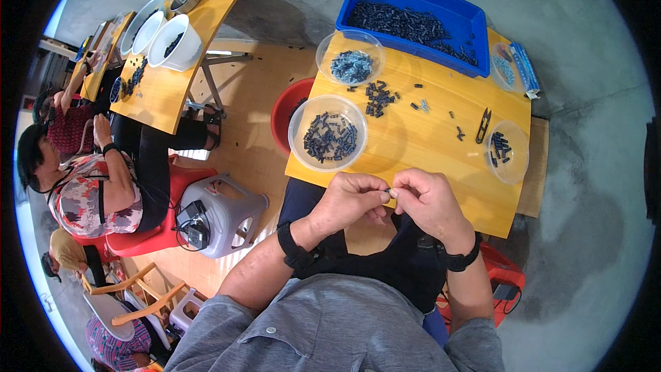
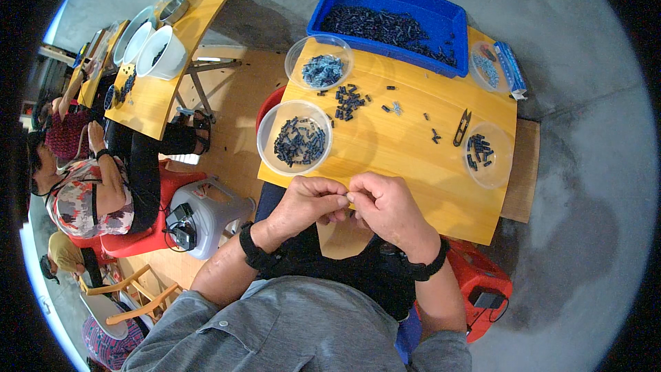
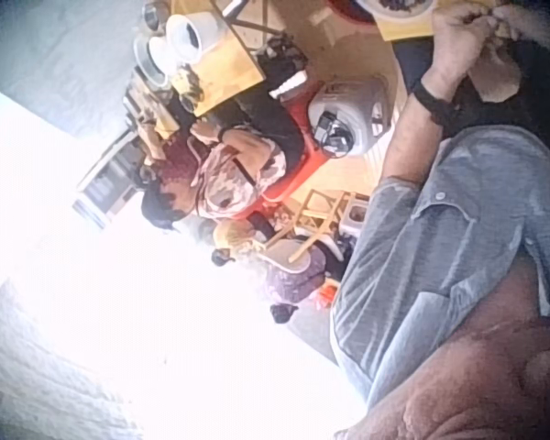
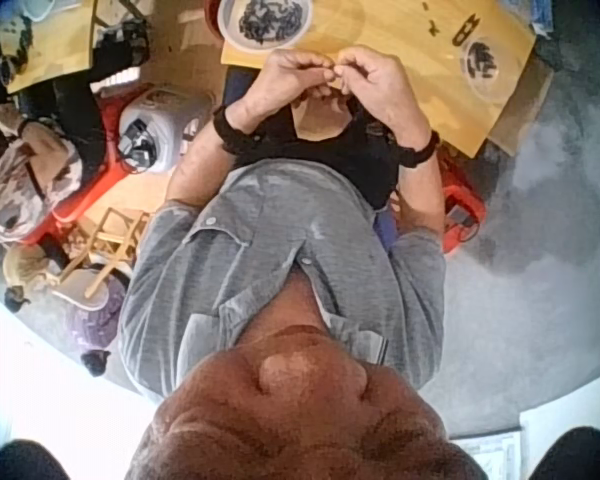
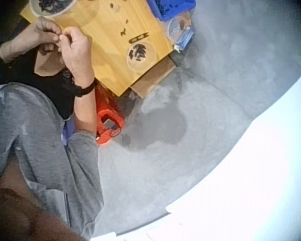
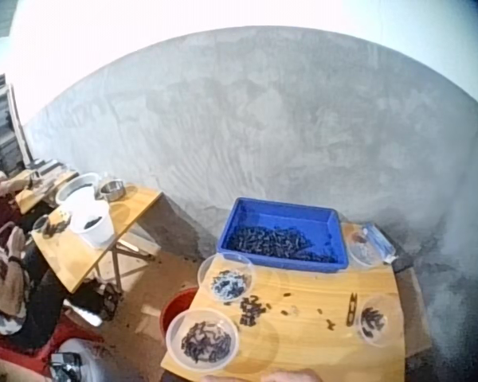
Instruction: Assembling small plastic components at a workshop table.
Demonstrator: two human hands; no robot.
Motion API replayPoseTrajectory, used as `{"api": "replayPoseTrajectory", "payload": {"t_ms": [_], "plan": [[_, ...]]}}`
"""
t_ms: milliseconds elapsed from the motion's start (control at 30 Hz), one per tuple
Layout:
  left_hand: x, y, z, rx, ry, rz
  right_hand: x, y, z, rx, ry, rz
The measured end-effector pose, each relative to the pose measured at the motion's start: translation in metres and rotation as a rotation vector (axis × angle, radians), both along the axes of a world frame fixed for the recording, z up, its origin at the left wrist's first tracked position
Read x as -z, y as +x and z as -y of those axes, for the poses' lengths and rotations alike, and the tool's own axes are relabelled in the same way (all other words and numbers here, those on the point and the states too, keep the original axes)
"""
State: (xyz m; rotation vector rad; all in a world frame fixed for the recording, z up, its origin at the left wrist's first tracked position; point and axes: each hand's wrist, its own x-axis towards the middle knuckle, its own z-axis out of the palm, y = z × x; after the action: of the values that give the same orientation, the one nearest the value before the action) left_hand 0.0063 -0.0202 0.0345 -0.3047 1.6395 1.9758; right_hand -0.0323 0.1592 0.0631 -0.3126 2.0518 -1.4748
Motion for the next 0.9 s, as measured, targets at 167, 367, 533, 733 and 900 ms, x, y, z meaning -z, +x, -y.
{"api": "replayPoseTrajectory", "payload": {"t_ms": [167,367,533,733,900], "plan": [[-0.008,-0.003,-0.003,0.026,0.015,-0.049,0.001,0.004,-0.003,0.016,-0.036,-0.190],[-0.003,-0.003,-0.007,0.003,0.097,-0.169,-0.001,0.016,-0.001,0.259,-0.225,-0.156],[-0.005,-0.003,-0.008,-0.001,0.123,-0.212,-0.001,0.013,-0.007,0.145,-0.123,-0.385],[-0.004,-0.004,-0.005,0.028,0.126,-0.195,-0.003,0.009,-0.006,0.073,-0.093,-0.484],[-0.001,-0.003,-0.005,0.027,0.132,-0.170,-0.005,0.007,-0.005,0.049,-0.088,-0.492]]}}
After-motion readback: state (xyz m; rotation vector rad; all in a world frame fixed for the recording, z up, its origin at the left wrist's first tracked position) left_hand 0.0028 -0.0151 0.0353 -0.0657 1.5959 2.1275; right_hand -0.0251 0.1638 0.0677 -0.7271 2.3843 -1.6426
